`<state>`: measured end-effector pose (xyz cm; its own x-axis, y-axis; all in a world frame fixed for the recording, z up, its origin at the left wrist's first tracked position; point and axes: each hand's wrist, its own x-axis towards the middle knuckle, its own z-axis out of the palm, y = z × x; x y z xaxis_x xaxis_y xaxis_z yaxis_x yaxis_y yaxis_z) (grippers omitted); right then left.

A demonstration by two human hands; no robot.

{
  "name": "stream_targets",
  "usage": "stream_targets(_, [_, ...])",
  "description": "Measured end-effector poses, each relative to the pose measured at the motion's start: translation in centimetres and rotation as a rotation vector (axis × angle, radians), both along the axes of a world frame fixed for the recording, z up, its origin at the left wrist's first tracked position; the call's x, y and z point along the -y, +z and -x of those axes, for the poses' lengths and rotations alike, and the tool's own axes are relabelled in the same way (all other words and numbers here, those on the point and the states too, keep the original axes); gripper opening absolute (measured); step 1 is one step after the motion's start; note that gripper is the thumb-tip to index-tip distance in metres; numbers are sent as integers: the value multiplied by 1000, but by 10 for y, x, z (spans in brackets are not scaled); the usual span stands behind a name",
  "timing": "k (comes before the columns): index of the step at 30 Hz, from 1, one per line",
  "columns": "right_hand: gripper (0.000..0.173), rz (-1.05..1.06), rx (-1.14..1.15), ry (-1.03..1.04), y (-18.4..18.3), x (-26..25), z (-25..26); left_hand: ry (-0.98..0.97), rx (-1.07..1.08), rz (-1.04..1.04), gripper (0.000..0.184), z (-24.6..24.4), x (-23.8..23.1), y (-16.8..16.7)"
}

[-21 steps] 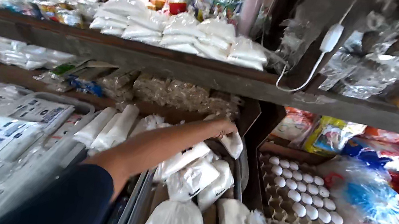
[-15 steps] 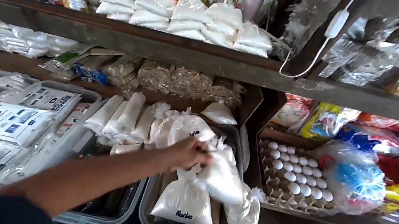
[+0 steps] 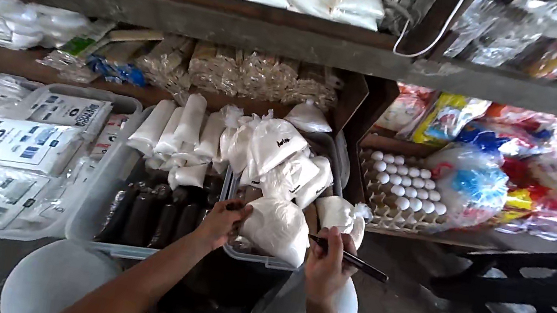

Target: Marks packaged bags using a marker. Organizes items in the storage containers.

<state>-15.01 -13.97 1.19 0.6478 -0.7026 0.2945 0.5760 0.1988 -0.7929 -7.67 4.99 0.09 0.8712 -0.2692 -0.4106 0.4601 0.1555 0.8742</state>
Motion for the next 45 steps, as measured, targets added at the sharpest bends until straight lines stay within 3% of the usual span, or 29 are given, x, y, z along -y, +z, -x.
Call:
stream_targets(4, [24,66,25,52,4,2,-17,72,-34,113,7,-10,7,-8])
stream_targets(8, [23,114,-97,139,-22,4,-46,-301,37,-128,6,-26,-18,-12])
stream_targets(11, [24,76,-122,160,-31,2,-60,-325,243,-330,14,-52,-15,-2])
stream_targets(14, [23,95,-120,168,-30,6,-68,-361,387,-625,47,-77,15,8])
stream_targets(18, [20,210,-117,142,-30,16,-69,-494,320,-913,84,-81,51,16])
stream_targets(25, [22,586,-151,157,-40,2,-46,-485,437,-791,64,-81,38,-4])
stream_targets(45, [28,860,-317,95,-34,4,-51,-453,405,-745,57,-84,39,-9])
